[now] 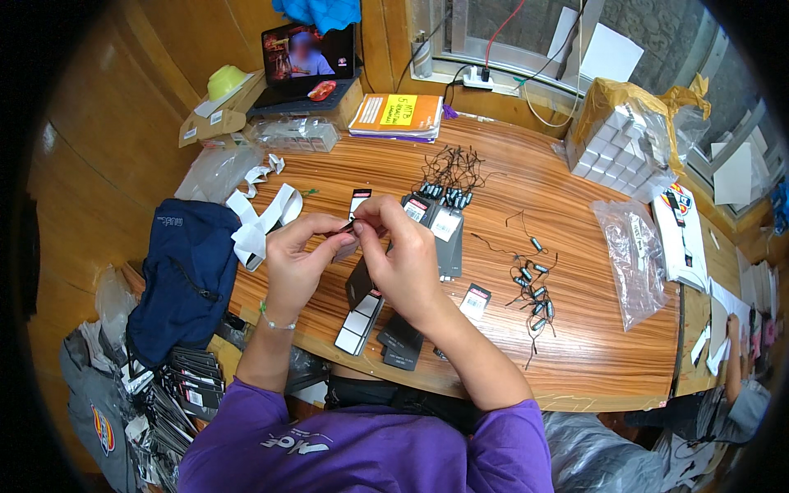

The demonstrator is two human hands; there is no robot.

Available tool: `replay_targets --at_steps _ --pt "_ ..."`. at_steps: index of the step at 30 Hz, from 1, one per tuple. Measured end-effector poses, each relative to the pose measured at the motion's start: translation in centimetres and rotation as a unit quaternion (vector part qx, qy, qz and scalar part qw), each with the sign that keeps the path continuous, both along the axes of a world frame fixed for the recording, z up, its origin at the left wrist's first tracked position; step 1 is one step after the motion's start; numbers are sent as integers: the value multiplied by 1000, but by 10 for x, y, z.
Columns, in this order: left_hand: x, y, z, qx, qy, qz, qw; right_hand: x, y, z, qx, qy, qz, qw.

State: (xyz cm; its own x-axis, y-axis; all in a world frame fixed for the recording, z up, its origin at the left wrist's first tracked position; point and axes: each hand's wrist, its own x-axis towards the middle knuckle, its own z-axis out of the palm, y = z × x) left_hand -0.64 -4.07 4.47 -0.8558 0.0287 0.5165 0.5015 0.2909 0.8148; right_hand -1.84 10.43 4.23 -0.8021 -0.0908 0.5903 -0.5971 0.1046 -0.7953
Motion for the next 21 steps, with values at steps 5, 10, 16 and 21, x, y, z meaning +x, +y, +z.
replay_targets --at_steps 5,10,16,21 --pt "-3 -1 6 -122 140 33 982 -6 1 -2 -151 -178 136 963" --pt "-3 0 8 -250 263 107 926 -14 6 -6 -150 -234 201 939" --pt "-3 -1 11 -307 281 58 907 -18 2 -21 -215 -258 161 928" --pt "-3 2 7 -282 229 17 932 -34 15 -19 -356 -194 110 908"
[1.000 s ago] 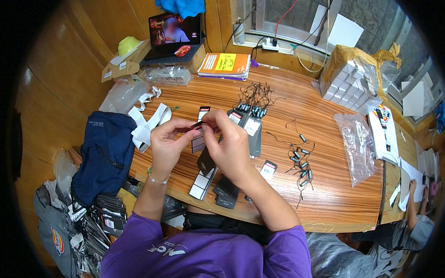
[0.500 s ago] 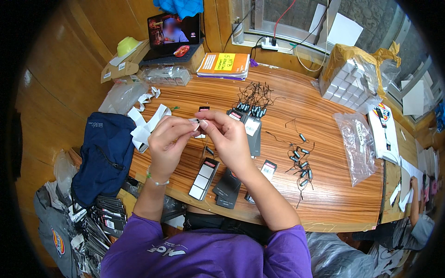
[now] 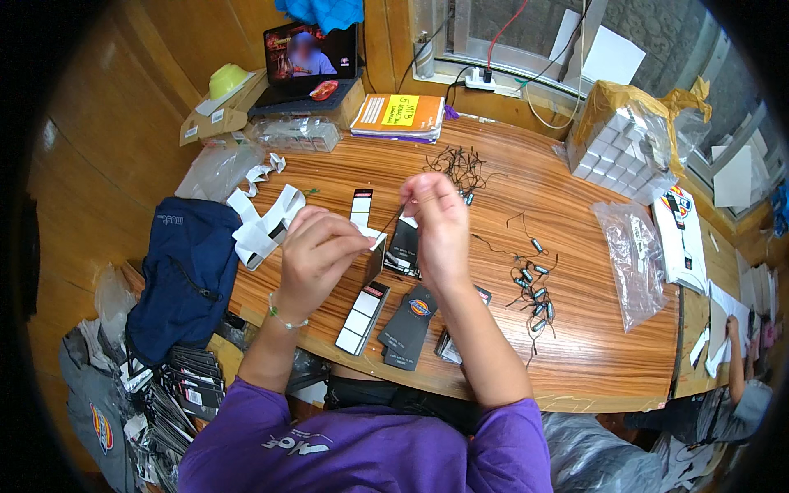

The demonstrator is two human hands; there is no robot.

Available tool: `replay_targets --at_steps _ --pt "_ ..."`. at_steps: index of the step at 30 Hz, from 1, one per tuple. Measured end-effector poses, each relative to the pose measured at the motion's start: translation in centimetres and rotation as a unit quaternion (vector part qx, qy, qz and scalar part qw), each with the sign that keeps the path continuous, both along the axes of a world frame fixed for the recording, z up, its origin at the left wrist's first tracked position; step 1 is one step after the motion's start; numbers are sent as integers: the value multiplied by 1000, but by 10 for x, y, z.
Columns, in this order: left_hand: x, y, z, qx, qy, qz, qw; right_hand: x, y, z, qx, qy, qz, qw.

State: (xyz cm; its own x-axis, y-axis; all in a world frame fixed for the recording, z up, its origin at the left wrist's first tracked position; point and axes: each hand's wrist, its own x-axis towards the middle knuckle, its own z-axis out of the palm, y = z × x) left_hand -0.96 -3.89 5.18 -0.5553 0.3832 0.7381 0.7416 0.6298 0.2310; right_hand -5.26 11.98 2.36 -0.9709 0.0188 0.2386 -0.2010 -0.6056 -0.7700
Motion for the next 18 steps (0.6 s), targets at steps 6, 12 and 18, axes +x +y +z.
replay_targets --at_steps 6,12,18 --pt "-5 3 -14 147 -123 -20 981 -4 21 9 -130 -3 104 986" --pt "-10 -2 -13 86 -178 -96 976 2 17 13 -153 -25 143 977" --pt "-4 3 -4 121 -235 -123 957 13 15 20 -145 -20 173 974"
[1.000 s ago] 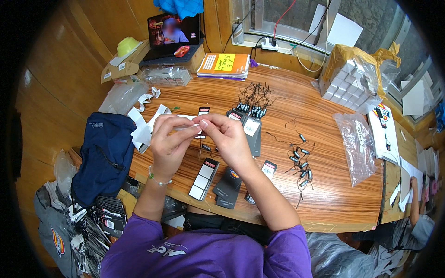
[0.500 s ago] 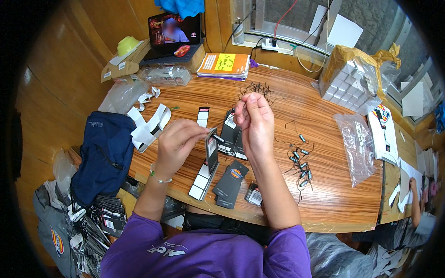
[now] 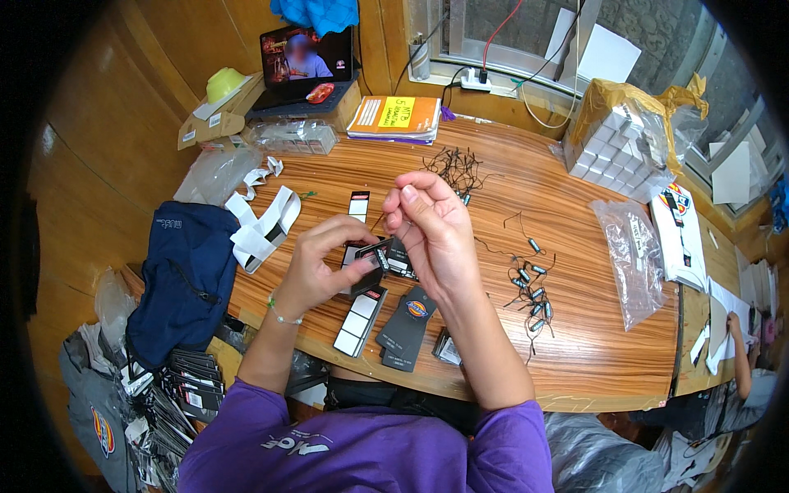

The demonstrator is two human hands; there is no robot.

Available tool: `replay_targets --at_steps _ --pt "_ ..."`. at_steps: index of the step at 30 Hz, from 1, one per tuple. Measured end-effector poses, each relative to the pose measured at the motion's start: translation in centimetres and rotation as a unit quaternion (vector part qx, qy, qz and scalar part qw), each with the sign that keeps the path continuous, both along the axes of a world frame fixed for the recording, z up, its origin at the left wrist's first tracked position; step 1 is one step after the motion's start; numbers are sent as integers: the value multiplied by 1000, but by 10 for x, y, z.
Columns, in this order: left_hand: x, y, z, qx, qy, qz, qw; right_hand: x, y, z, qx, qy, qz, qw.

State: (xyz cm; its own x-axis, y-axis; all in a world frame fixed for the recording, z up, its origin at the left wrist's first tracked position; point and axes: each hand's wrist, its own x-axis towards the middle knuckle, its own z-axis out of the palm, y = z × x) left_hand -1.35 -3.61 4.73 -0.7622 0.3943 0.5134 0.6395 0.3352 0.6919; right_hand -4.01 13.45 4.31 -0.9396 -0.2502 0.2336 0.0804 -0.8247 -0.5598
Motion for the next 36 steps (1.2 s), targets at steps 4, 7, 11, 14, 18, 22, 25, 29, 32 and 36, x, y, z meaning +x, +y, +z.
replay_targets --at_steps 4,7,11,14,18,22,25,29,32,36 --pt "1 5 -1 -9 -29 63 998 7 -1 10 8 15 -1 1000" --pt "-1 5 -5 -12 0 36 999 7 1 11 11 18 -5 1000" --pt "-2 0 -10 -78 30 -4 996 5 4 9 8 17 -11 1000" --pt "-2 -1 -9 -15 47 -7 999 5 4 10 -2 16 -17 1000" --pt "-5 -6 -10 62 149 59 985 7 6 11 61 59 -56 995" --pt "-6 -15 -12 167 42 33 984 14 -1 14 186 111 -83 973" --pt "-5 -10 -16 270 -68 2 961 19 -6 15 243 126 -83 958" --pt "-7 -13 -14 249 -59 -4 967 18 -8 14 258 134 -70 954" --pt "-11 -18 -15 260 -64 -22 963 18 -10 11 259 133 -57 955" --pt "-12 -17 -19 287 -82 -34 954 17 -15 6 272 141 -28 951"
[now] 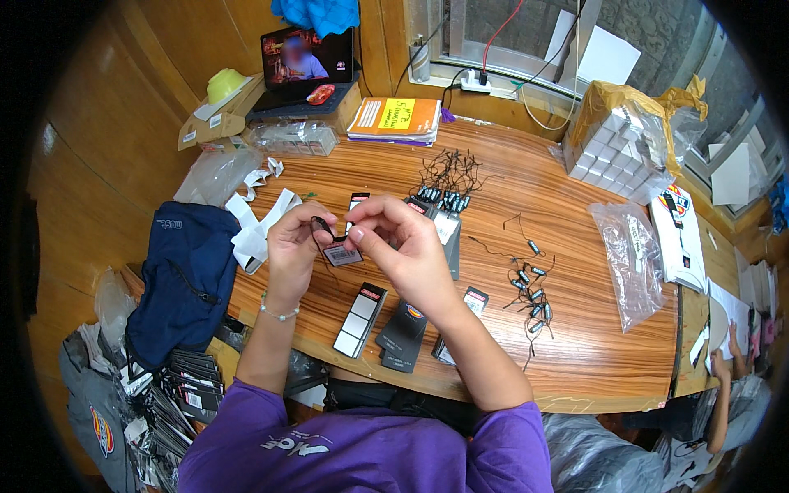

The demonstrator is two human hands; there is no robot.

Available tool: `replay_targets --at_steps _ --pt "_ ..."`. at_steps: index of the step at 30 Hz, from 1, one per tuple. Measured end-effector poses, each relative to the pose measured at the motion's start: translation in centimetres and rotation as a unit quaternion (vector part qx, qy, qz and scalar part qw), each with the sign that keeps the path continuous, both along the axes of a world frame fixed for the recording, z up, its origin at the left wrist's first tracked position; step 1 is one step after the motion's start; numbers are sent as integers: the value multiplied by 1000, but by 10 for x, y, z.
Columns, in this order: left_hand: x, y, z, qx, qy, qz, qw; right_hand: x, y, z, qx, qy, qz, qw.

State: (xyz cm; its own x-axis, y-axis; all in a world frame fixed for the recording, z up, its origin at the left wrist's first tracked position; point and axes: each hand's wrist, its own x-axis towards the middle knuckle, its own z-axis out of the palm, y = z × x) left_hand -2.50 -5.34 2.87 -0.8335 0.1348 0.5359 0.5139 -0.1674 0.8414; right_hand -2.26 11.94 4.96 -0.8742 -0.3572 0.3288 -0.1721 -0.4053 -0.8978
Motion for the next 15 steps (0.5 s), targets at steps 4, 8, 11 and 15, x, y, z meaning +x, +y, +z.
replay_targets --at_steps 4,8,11,15 --pt "3 3 1 21 -48 -15 999 2 -4 2 38 -1 -7 999" --pt "4 6 3 25 -41 -4 999 2 -4 2 36 -3 -22 999" --pt "5 8 5 33 -36 4 999 0 -3 -1 51 1 -19 999" --pt "5 7 5 18 -36 19 999 2 -5 0 64 12 -26 998"
